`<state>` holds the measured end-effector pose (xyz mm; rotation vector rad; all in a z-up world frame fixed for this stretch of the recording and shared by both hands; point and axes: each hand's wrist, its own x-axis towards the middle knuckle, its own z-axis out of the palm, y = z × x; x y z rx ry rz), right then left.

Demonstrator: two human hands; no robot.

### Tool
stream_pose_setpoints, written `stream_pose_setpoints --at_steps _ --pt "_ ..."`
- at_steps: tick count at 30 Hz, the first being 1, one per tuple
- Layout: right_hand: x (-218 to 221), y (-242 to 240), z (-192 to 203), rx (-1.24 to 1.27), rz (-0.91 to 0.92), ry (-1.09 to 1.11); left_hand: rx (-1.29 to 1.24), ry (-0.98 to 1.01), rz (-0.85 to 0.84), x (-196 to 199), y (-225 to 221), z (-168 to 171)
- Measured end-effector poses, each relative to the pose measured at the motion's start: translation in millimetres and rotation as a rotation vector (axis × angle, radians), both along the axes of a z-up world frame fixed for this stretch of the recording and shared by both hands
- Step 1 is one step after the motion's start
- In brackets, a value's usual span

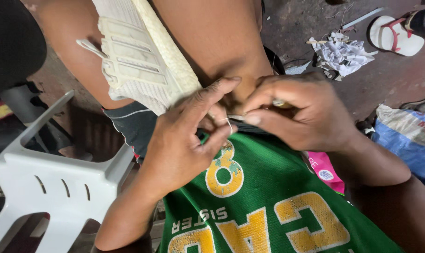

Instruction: The person uses a needle and thread to stitch the sole of a white shoe while holding it in their lap, pulling the thread through the sole repeatedly.

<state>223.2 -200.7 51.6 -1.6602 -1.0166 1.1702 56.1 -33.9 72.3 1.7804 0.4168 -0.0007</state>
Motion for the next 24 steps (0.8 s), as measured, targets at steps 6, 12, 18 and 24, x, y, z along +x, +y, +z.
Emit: stream_pose_setpoints --at_steps 6,12,18,24 --pt "-12 32 -8 0.023 0.100 -0.283 0.101 0.136 0.055 -1 -11 3" --pt "83 -26 -61 -0.192 -0.054 -0.907 0.095 0.133 0.065 -7 -12 0" --pt "109 -89 -86 -0.389 -0.116 -0.953 0.024 0.074 0.075 -1 -8 -2" --pt "-8 -41 -34 -0.141 0.108 -0.516 0.036 0.064 0.078 6 -5 2"
